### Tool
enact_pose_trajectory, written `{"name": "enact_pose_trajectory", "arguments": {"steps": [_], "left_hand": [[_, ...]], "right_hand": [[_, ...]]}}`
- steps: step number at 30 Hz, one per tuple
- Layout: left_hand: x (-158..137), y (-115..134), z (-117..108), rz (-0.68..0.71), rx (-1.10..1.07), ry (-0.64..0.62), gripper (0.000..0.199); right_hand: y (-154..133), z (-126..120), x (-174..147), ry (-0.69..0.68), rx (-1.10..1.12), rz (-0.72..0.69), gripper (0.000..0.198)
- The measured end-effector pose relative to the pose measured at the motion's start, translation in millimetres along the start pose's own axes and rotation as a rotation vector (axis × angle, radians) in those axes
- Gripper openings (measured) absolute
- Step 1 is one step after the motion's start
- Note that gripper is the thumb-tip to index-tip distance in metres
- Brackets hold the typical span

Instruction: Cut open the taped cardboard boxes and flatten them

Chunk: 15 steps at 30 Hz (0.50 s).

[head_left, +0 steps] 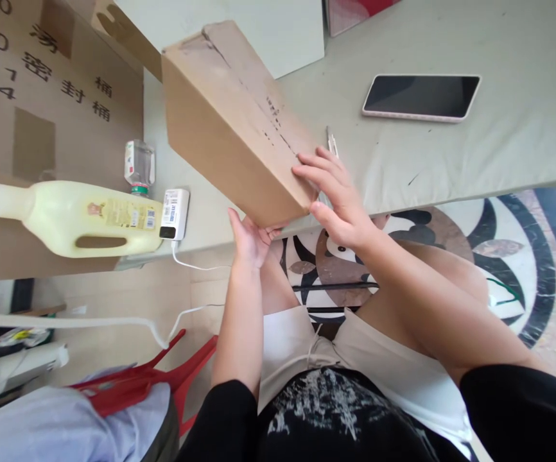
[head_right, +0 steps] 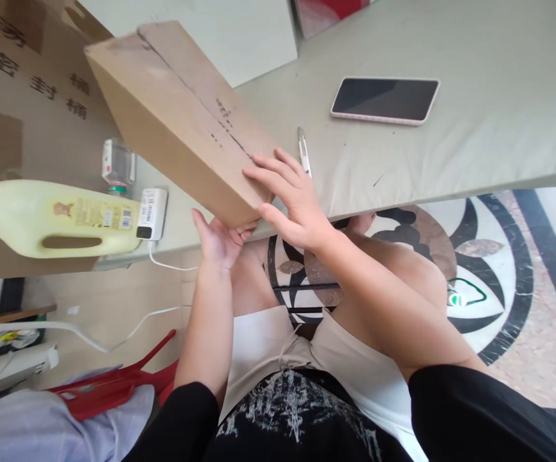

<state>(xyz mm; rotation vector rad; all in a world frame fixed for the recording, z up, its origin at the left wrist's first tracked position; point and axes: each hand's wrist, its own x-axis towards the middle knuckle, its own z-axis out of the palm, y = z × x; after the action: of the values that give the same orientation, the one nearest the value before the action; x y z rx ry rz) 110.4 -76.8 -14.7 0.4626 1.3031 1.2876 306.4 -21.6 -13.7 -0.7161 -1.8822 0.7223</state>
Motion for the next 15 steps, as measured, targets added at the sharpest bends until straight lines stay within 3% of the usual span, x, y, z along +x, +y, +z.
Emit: {"name": "enact_pose_trajectory", "arguments": {"steps": [6,8,11,13,15], "left_hand": [[-8,-17,0,-0.177,0.259,-0.082,0.058],[-12,-19,-5,-0.135,0.401,-0.05,0.044],[-16,-16,-12,0.091,0.503,0.098,0.024],[-18,-8,-13,0.369,0.473,0.253,0.021],[-20,3,-10,0.715,0.444,0.327,0.024]], "right_hand": [[-14,-4,-11,0.119,-0.19,-0.098,0.056],[-15,-2,-16,0.142,-0.194,-0.111,0.053],[-13,1,-19,0.137,-0.173,-0.101,0.048],[-12,2,-19,0.114,-0.152,-0.103,0.044],[-12,3,-18,0.098,-0.137,-0.107,0.039]]}}
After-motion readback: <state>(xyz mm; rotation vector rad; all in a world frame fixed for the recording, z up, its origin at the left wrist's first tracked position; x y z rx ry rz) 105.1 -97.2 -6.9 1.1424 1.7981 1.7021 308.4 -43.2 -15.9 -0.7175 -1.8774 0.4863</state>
